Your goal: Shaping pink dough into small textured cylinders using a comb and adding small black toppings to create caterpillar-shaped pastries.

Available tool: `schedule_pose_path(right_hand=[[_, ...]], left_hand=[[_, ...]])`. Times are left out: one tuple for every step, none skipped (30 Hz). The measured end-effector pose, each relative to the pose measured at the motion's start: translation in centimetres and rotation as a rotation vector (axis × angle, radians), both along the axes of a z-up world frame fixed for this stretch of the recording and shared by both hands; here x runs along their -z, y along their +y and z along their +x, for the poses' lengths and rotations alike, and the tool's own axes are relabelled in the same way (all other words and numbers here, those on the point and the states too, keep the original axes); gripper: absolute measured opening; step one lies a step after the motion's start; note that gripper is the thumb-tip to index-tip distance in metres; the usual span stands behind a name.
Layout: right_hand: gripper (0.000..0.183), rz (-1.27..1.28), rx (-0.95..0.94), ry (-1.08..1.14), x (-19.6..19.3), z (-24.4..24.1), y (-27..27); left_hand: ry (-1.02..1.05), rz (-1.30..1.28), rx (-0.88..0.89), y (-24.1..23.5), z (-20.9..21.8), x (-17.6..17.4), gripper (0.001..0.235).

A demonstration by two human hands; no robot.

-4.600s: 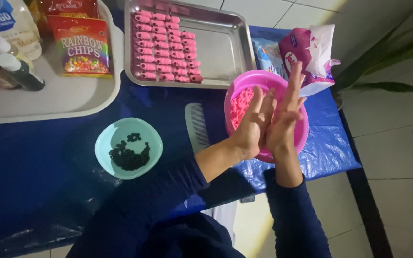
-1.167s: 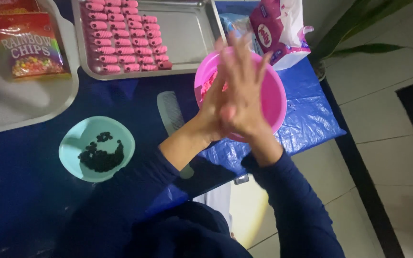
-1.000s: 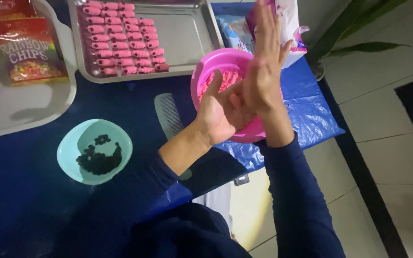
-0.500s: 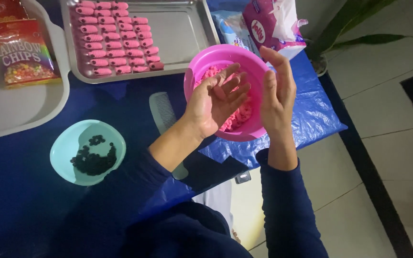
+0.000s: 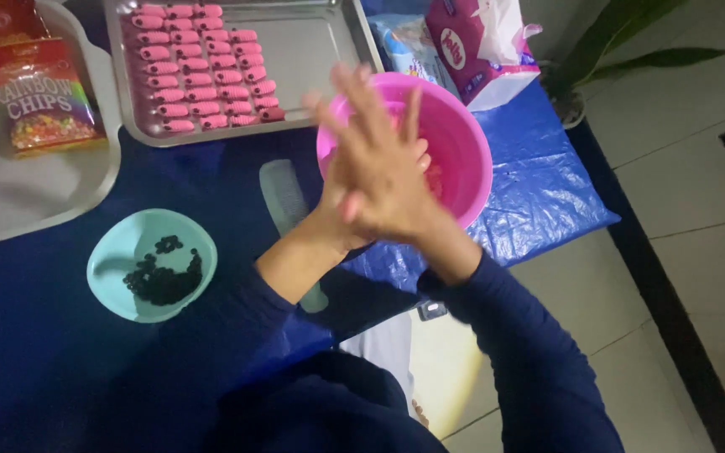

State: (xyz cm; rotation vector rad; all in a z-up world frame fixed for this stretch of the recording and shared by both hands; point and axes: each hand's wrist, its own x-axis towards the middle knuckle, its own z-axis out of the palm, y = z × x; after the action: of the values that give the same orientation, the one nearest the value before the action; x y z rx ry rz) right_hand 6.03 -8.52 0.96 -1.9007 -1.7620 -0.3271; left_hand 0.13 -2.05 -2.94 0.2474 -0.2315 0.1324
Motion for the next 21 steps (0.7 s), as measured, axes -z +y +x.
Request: schedule_pose_path(right_hand=[[0.106,-0.003,0.089,0.017,-0.6,1.3,0.1],[0.107,-0.006,0.179,0.034,-1.2,2.6,0.2],[0.107,-0.002,0.174,0.026,-1.2,2.5,0.2],[0.107,0.020,0.163,0.013,-1.2,2.3,0.1],[0.107,0.036,0.152,0.009,-1.0,1.9,-0.1],[0.107,0.034,0.148,0.009,-0.9,1.2,0.2],[0.107,0.006,0.125,-0.044,-0.8,0.6,0.4],[0.107,-0.022,0.101,-0.097,-0.6,-0.1,0.5],[0.107,-0.027,0.102,-0.090,-0.5,1.3,0.5],[0.085,0.021,0.177,0.044,-0.5,2.7,0.5],[0.074,0.081,0.248,0.165,-0.9,4.5,0.8],[0.074,0.085,0.247,0.159,-1.3,5.2,0.4],[0.077,0.314,0.028,0.405,-1.6,5.7,0.0],[0.088,0.540,-0.199,0.647,-1.8,6.3,-0.3],[0.088,0.536,-0.198,0.650,-1.7,6.1,-0.7],[0.085,0.649,-0.277,0.776,-1.6,5.9,-1.1],[0.082,0.765,-0.354,0.899,-1.6,5.8,-1.6],[0.082,0.764,-0.354,0.896,-1.7,5.2,-1.8],[0.082,0.775,-0.375,0.941,-1.6,4.4,-2.1],[0.081,0.785,-0.396,0.986,-1.6,3.6,-2.4],[0.081,0.785,-0.395,0.985,-1.6,3.2,-2.4]], left_hand=[[0.040,-0.055,0.076,0.1,-0.1,-0.3,0.073],[0.079,-0.111,0.152,0.2,-0.1,-0.7,0.082],[0.071,-0.107,0.148,0.2,-0.3,-1.2,0.082],[0.086,-0.082,0.127,0.2,-0.5,-1.7,0.086],[0.109,-0.062,0.107,0.1,-0.9,-2.0,0.090],[0.109,-0.063,0.104,0.3,-0.7,-1.9,0.090],[0.096,-0.085,0.099,0.4,-0.5,-1.7,0.084],[0.083,-0.107,0.094,0.5,-0.3,-1.4,0.077],[0.090,-0.112,0.095,0.4,-0.3,-1.1,0.077],[0.073,-0.142,0.090,0.3,-0.4,-0.9,0.068],[0.042,-0.163,0.083,0.6,0.0,-1.0,0.061],[0.036,-0.159,0.083,0.4,-0.2,-1.4,0.061],[-0.095,-0.144,0.082,0.2,-0.5,-1.7,0.052],[-0.226,-0.128,0.082,0.1,-0.8,-1.9,0.042],[-0.224,-0.132,0.080,0.2,-0.9,-1.8,0.042],[-0.219,-0.126,0.063,0.4,-0.9,-1.7,0.044],[-0.219,-0.119,0.049,0.5,-0.8,-1.7,0.046],[-0.222,-0.119,0.051,0.7,-0.5,-2.1,0.046],[-0.064,-0.151,0.031,0.8,-0.4,-2.4,0.042],[0.094,-0.182,0.010,0.9,-0.2,-2.7,0.038],[0.094,-0.183,0.011,0.9,-0.1,-2.6,0.038]])
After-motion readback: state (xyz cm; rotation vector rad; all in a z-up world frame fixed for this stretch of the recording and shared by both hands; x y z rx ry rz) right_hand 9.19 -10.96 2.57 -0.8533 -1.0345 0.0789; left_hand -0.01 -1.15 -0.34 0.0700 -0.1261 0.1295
